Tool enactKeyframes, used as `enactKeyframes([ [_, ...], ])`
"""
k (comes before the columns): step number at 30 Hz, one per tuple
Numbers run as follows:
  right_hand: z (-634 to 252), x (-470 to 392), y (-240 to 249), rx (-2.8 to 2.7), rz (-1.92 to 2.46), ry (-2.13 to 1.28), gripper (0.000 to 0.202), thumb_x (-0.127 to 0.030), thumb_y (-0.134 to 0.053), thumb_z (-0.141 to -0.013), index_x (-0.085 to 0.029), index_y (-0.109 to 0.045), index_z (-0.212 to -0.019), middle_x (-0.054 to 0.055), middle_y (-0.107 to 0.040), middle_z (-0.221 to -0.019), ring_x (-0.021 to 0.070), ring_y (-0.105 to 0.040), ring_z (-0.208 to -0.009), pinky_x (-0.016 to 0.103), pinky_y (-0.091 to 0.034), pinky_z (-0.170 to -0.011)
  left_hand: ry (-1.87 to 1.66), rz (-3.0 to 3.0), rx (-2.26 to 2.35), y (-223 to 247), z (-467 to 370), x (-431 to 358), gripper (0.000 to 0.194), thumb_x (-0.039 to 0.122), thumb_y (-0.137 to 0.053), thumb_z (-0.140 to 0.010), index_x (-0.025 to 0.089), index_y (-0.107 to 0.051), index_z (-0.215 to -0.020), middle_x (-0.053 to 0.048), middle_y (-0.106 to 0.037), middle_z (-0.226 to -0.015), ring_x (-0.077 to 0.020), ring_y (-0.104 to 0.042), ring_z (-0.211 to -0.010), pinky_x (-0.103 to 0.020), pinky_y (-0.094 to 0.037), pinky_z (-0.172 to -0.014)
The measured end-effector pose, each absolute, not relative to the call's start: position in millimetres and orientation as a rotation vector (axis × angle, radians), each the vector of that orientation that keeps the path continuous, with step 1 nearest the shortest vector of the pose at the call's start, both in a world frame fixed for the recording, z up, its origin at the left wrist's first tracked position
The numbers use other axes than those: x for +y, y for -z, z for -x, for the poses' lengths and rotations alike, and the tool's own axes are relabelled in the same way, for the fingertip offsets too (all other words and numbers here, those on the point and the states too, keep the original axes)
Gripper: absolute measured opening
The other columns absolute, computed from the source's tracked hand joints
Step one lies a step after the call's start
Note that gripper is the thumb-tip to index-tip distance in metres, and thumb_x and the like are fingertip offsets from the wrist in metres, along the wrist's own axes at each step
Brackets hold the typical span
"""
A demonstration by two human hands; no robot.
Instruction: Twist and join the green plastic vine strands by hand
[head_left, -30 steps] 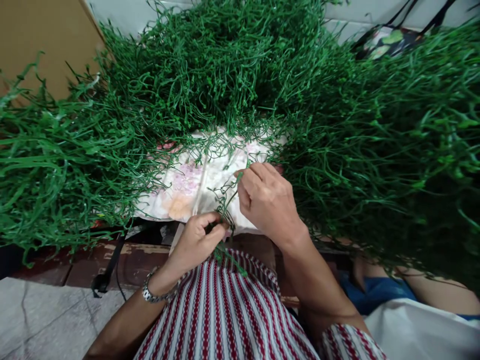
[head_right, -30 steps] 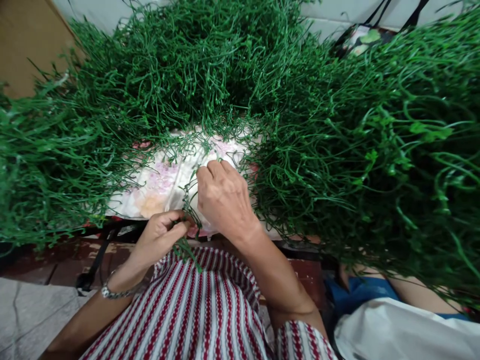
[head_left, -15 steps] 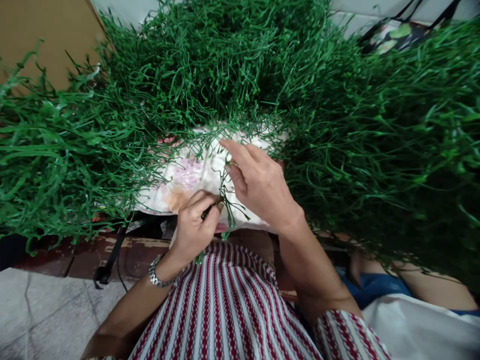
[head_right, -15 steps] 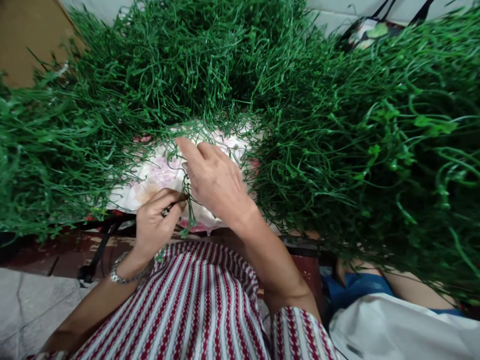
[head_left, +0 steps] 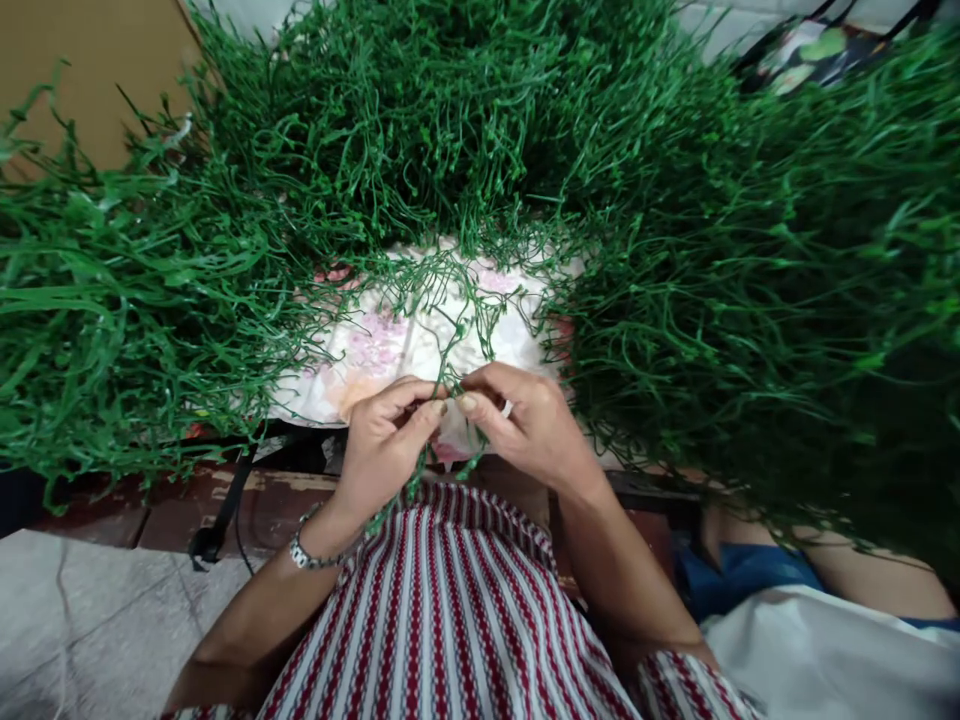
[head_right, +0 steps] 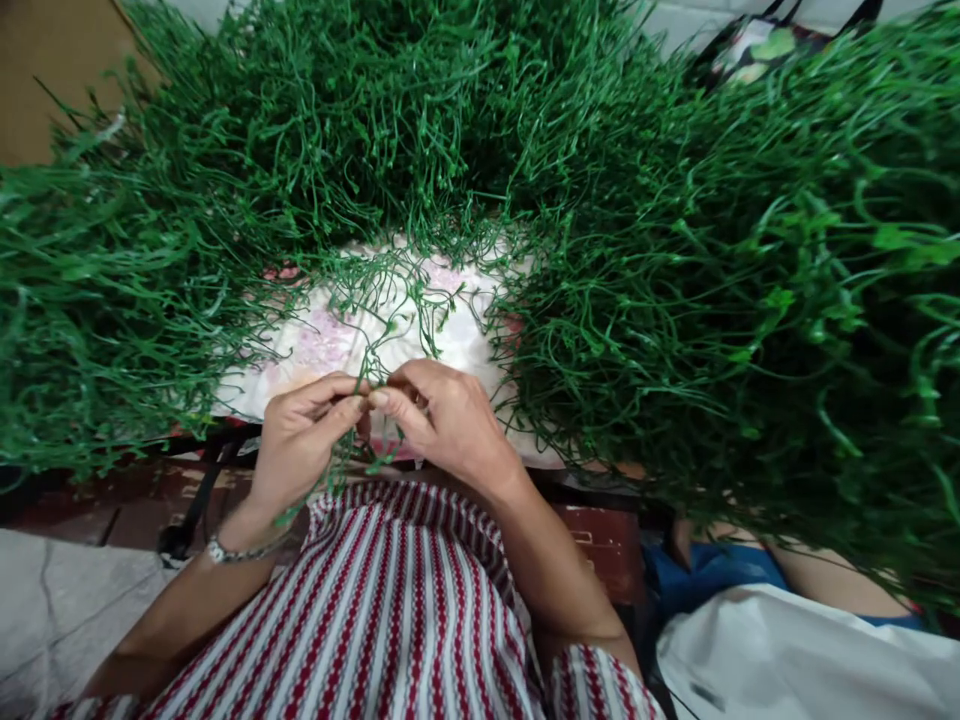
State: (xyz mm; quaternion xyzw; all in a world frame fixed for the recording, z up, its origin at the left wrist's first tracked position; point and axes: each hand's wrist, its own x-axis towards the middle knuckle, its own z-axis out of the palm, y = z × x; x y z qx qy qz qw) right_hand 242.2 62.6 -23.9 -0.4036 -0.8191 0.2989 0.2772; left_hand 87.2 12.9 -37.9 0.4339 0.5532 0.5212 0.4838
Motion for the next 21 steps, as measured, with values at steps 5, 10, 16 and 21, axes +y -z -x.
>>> enactKeyframes([
  [5,-253.5,54.1,15.3,-1.898,1.024,-0.597,0.015,-0.023,-0.047,-0.088,-0.017,-0.061,-0.085,0.003,-0.062,-0.074,0.0118,-0.056,-0.066,0.024,-0.042,-0.063,-1.205,-0.595,1.150,31.8,-79.6,21.4,0.021,0.032,-0.066,-0.073,0.014,-0.065,-0.083,-0.002,-0.065,-0.067,-0.0140,-0.061,-0.053,-0.024,-0.048,-0.046],
  [10,-255.5,36.5,27.0,-2.062,0.980,-0.676,0.014,-0.020,-0.049,-0.086,-0.016,-0.060,-0.078,0.002,-0.057,-0.066,0.0126,-0.053,-0.064,0.025,-0.042,-0.062,-1.210,-0.439,1.014,30.2,-86.2,20.7,0.014,0.027,-0.062,-0.075,0.014,-0.063,-0.081,-0.004,-0.067,-0.072,-0.0161,-0.065,-0.063,-0.023,-0.050,-0.050],
  [16,-265.0,26.6,38.6,-1.930,1.084,-0.735,0.014,-0.019,-0.047,-0.088,-0.017,-0.061,-0.088,0.003,-0.061,-0.075,0.0126,-0.057,-0.069,0.025,-0.043,-0.064,-1.237,-0.516,1.186,40.8,-94.1,13.6,0.016,0.030,-0.065,-0.073,0.016,-0.063,-0.080,0.000,-0.062,-0.066,-0.0121,-0.059,-0.059,-0.024,-0.049,-0.057],
  [21,-276.4,37.8,32.3,-1.873,1.135,-0.612,0.012,-0.018,-0.048,-0.087,-0.018,-0.060,-0.087,0.003,-0.061,-0.075,0.0131,-0.056,-0.070,0.026,-0.044,-0.066,-1.249,-0.833,1.240,50.6,-87.7,4.0,0.013,0.029,-0.066,-0.073,0.015,-0.066,-0.074,-0.001,-0.055,-0.070,-0.0112,-0.053,-0.064,-0.022,-0.044,-0.061],
])
